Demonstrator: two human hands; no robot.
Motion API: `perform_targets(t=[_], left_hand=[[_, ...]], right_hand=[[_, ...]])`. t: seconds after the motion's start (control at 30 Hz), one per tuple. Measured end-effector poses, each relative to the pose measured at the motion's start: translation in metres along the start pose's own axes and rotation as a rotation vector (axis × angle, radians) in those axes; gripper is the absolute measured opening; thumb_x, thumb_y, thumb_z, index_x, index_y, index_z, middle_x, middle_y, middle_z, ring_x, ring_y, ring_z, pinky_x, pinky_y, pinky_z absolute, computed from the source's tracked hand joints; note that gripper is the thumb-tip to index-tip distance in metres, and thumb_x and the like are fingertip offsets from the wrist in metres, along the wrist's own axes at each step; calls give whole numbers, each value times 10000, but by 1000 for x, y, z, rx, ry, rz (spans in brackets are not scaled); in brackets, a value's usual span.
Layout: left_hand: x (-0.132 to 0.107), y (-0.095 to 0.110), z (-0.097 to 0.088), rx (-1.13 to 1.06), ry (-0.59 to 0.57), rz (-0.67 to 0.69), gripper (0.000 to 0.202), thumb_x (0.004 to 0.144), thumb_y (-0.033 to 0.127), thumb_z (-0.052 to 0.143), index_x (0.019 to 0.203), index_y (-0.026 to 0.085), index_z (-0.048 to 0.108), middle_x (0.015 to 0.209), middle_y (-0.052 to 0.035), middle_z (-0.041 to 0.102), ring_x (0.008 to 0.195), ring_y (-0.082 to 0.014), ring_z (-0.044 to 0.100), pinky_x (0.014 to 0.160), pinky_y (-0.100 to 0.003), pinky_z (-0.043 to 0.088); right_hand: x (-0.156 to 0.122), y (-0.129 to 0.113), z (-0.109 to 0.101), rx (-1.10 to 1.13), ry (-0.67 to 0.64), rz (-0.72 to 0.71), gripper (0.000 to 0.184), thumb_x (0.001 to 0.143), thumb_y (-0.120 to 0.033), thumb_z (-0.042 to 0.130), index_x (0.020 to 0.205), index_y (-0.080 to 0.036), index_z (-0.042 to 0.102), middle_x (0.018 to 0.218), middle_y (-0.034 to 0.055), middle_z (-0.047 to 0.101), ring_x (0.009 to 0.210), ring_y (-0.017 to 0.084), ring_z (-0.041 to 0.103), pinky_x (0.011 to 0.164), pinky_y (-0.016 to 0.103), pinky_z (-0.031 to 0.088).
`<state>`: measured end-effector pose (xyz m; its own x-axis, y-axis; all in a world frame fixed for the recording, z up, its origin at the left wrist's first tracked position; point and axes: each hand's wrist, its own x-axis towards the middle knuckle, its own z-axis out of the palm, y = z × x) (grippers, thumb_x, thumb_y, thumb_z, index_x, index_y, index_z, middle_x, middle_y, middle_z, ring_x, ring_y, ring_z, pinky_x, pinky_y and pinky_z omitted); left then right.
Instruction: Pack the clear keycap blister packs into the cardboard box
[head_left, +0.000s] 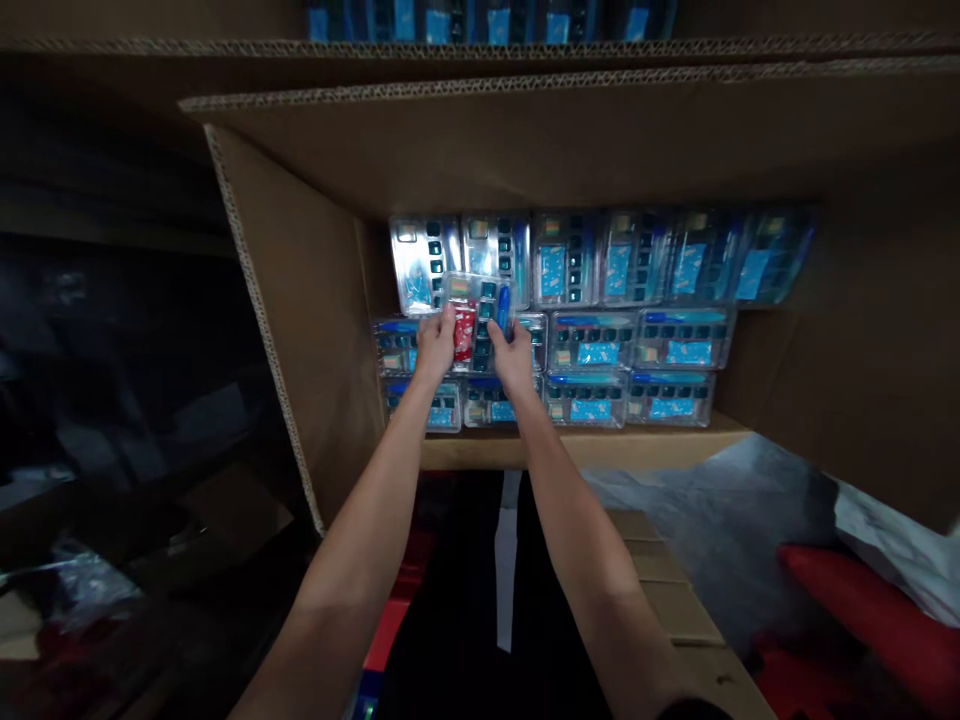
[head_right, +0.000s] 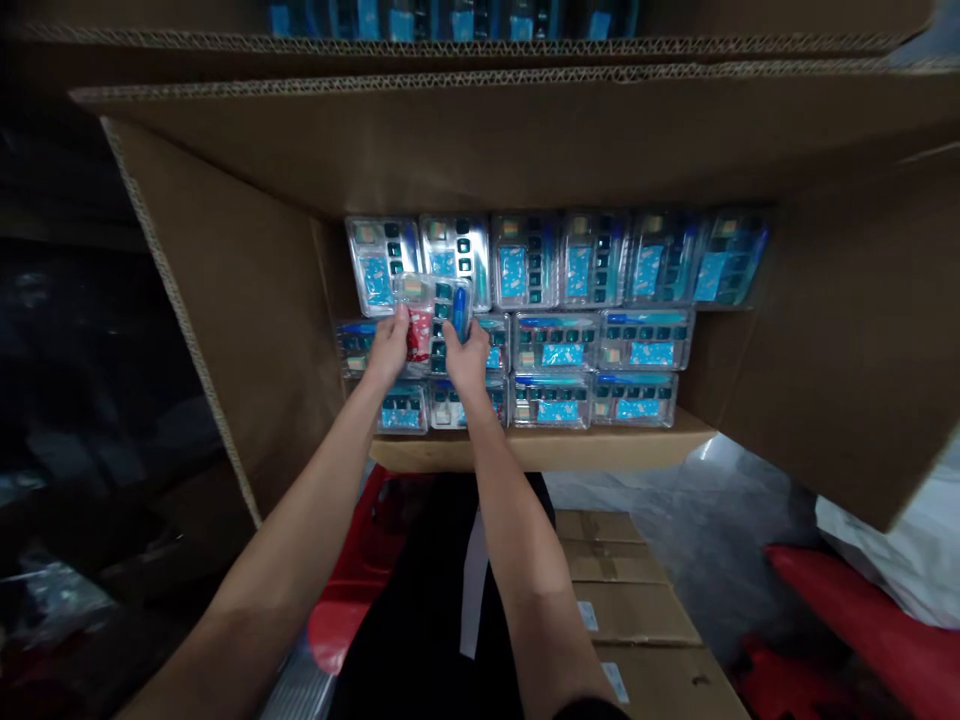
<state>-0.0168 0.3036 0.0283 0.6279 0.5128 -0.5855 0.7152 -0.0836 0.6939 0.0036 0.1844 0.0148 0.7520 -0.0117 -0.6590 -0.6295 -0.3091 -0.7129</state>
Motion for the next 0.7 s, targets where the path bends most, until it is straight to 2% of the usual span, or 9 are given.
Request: perform_targets(t=[0.1,0.23,0.3,0.43,0.57,0.7], left_hand=[[-9,9,0,-67,6,-56,575,858,673,450,906,134,646,1040,-142,677,1126,-286,583,1036,-431,404],[-44,30,-14,-186,-19,-94,633,842,709,436,1054,144,628,1183,-137,647,1177,-272,570,1050,-410,401],[-68,43,-24,-251,-62,-113,679,777,739,512,1106,156,620,1209,-123,647,1174,-272,580,1035,-400,421],[-117,65,-37,-349,-180,-188,784,589,721,714,1123,155,619,1104,-110,697,1039,-283,654,941,-393,494],[-155,75,-34,-384,-258,-274,746,540,603,814,1117,181,597,1032,-79,718,922,-232,688,821,-323,542],[-183,79,-14,-364,-308,-360,744,486,475,884,1102,182,586,925,-47,734,785,-185,700,701,-262,552]], right_hand=[[-9,-9,-9,10,-14,-14,516,832,-547,548,1141,-134,574,1158,133,594,1144,250,535,1054,432,379],[-41,-32,-31,68,-30,-21,618,765,-569,613,1217,-164,493,1256,142,519,1226,252,481,1106,438,334],[-63,-45,-44,165,-71,-12,702,722,-599,638,1242,-170,445,1278,144,501,1204,251,503,1094,435,360],[-109,-64,-74,345,-170,44,845,654,-582,718,1335,-212,380,1325,108,514,1191,240,536,1073,411,404],[-142,-60,-107,402,-217,144,941,597,-555,773,1371,-189,382,1358,122,516,1239,266,519,1116,427,362],[-163,-37,-141,470,-258,143,1091,567,-526,817,1447,-199,261,1436,138,447,1298,262,482,1142,434,329]])
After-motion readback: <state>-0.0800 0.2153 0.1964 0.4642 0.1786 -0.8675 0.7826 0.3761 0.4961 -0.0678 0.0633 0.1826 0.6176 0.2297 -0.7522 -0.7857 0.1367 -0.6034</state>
